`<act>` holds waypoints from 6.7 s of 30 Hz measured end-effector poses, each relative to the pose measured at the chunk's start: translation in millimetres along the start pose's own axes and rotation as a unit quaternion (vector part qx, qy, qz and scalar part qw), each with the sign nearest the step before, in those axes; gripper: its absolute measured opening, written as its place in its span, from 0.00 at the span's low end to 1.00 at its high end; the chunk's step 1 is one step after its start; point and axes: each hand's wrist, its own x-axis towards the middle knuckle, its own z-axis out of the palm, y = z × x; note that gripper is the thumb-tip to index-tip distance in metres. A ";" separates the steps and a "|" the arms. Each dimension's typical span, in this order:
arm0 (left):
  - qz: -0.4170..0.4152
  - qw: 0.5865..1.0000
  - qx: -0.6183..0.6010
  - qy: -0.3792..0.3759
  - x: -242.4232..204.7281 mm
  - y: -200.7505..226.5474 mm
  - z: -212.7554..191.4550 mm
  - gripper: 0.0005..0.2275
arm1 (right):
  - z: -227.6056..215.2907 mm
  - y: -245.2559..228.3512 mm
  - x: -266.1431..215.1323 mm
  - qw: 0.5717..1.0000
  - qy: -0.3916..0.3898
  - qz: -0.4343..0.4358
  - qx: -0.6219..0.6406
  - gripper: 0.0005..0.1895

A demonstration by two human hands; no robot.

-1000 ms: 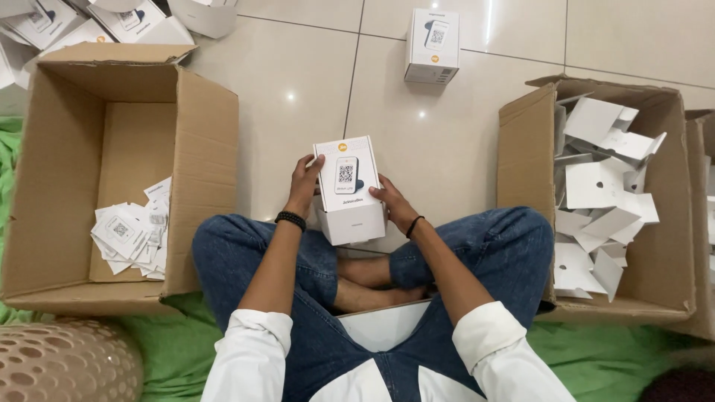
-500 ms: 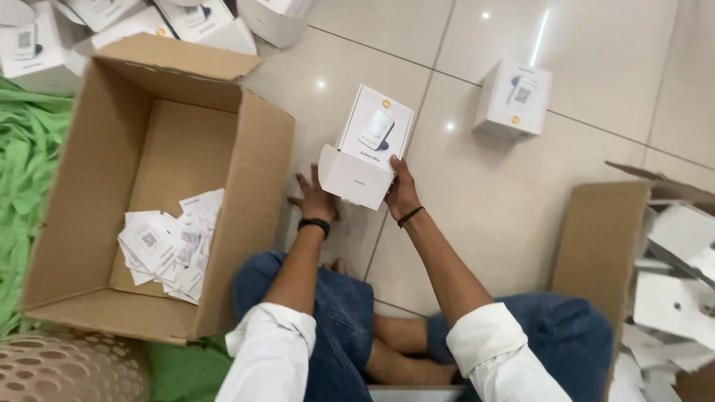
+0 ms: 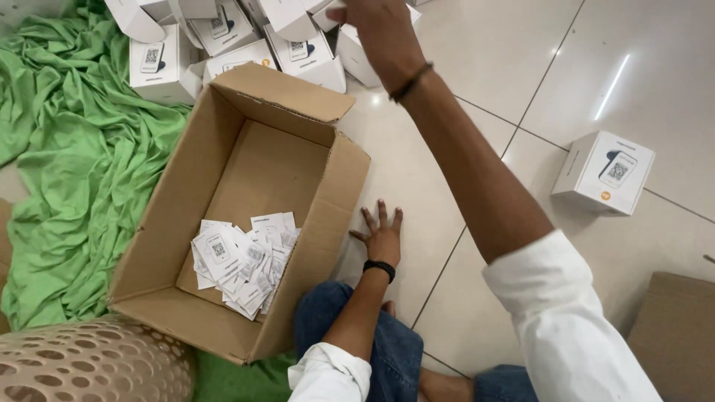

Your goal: The person organizes and packs small white boxes and instruction cards into larger cardboard containers.

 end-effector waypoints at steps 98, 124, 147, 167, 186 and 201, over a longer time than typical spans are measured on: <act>0.082 0.861 -0.503 0.007 -93.0 21.1 124.2 0.26 | -68.0 3.3 -611.2 0.823 0.139 0.547 -0.065 0.44; 0.070 0.865 -0.496 -0.032 -125.3 36.3 88.0 0.32 | -97.1 40.1 -630.7 0.839 0.366 0.402 -0.010 0.36; 0.101 0.500 -0.838 -0.195 -224.0 78.8 33.1 0.22 | -81.2 -11.9 -594.0 0.836 0.350 0.420 -0.037 0.35; 0.116 0.484 -0.830 -0.252 -231.6 135.2 35.4 0.20 | -41.6 -40.9 -585.4 0.761 -0.020 0.373 -0.531 0.16; 0.301 0.720 -0.621 -0.080 -213.6 156.7 -53.8 0.23 | -45.8 -43.1 -597.3 0.708 -0.144 0.471 -0.506 0.20; 0.262 0.918 -0.240 0.176 -146.1 55.3 99.7 0.20 | -59.8 -62.6 -573.5 0.765 0.052 0.452 -0.457 0.37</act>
